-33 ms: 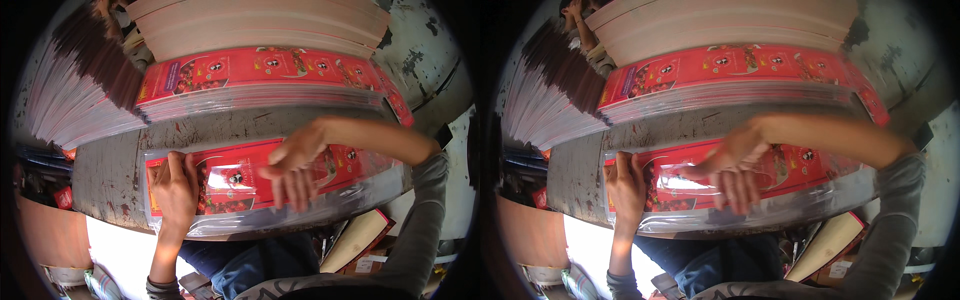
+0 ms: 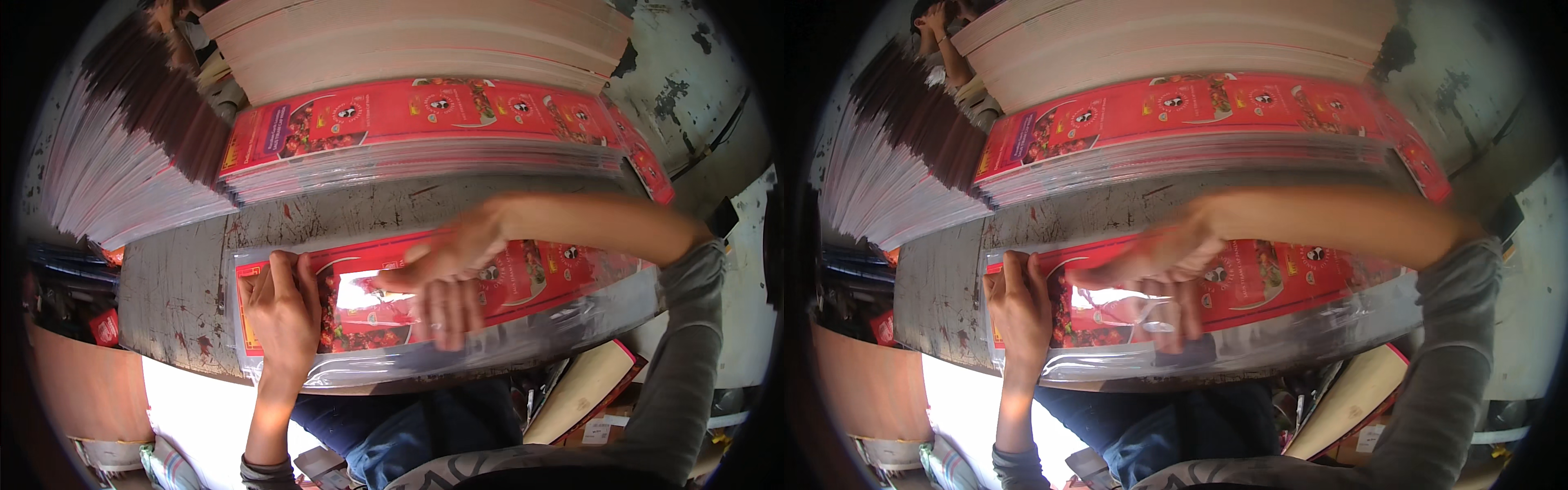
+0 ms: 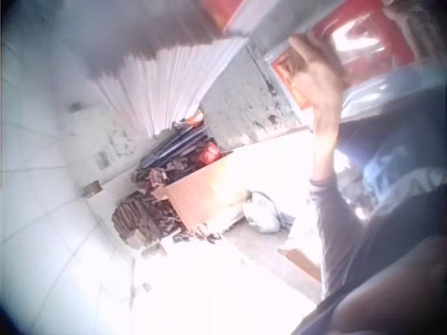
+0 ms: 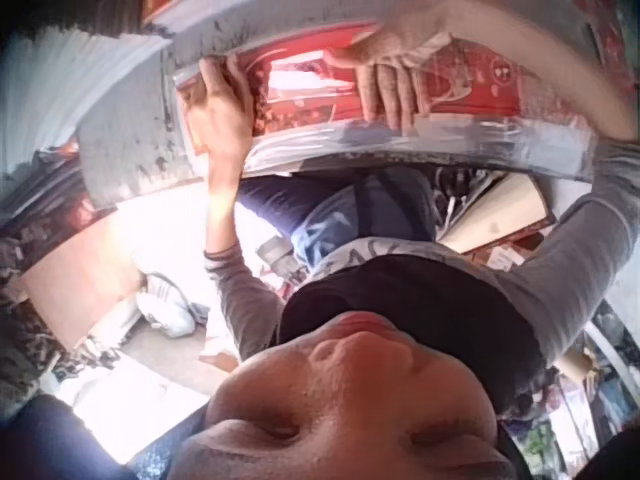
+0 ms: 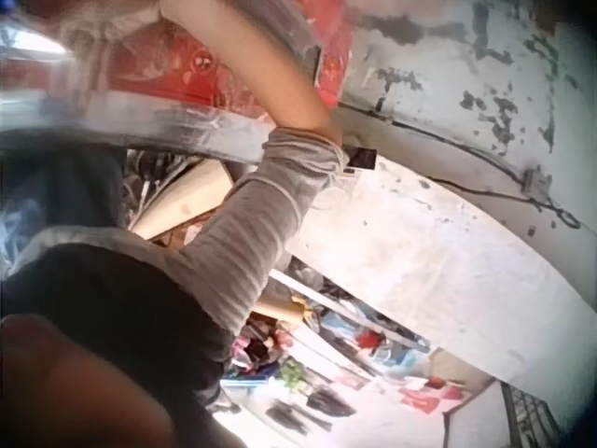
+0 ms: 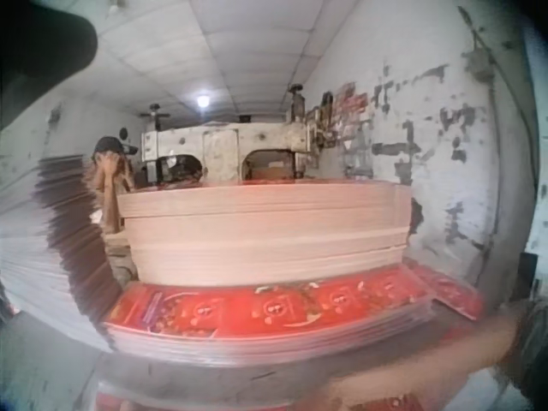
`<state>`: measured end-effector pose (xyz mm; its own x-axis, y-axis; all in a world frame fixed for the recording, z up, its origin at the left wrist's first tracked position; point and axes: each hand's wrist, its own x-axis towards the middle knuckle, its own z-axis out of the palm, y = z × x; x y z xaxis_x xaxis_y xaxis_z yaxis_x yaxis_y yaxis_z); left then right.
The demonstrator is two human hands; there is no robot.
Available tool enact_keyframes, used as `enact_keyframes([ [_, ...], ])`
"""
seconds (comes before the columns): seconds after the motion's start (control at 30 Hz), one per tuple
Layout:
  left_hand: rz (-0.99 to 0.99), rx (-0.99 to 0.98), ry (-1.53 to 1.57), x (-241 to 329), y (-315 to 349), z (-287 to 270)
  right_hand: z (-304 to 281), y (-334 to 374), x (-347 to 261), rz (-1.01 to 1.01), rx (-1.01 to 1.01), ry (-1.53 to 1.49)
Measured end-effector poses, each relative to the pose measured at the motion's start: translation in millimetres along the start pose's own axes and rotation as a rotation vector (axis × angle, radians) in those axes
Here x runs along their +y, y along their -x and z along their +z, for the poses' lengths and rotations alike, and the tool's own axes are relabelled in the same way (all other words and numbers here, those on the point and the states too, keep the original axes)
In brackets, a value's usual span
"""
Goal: The person inserts printed cardboard strips into clear plastic sleeves by hand and presses them flat.
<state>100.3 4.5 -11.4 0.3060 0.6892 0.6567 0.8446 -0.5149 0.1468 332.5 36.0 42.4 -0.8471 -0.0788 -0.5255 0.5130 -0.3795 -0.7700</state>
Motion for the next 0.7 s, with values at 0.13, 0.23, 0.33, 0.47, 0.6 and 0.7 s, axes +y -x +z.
enact_keyframes([
  [0.13, 0.004, 0.018, -0.019, -0.6, 2.5, -4.6, -1.0, -34.8, -22.3, -0.176, 0.112, 0.069],
  [0.23, -0.020, -0.012, -0.020, 1.5, 0.8, -4.5, 5.1, -1.6, 2.6, -0.081, 0.085, 0.046],
  [0.33, -0.043, -0.035, -0.039, 2.0, -2.1, -3.8, 17.5, 67.2, 41.0, 0.018, 0.037, 0.011],
  [0.47, -0.047, -0.061, -0.073, 0.0, -2.6, -9.9, 39.1, 151.5, 70.6, 0.146, 0.187, 0.244],
  [0.6, -0.050, -0.077, -0.067, -2.5, -1.3, -3.7, 50.5, 223.4, 94.1, 0.007, 0.381, 0.298],
  [0.7, -0.077, -0.098, -0.061, -1.7, -1.6, -2.6, 56.8, 259.0, 111.4, 0.025, 0.531, 0.262],
])
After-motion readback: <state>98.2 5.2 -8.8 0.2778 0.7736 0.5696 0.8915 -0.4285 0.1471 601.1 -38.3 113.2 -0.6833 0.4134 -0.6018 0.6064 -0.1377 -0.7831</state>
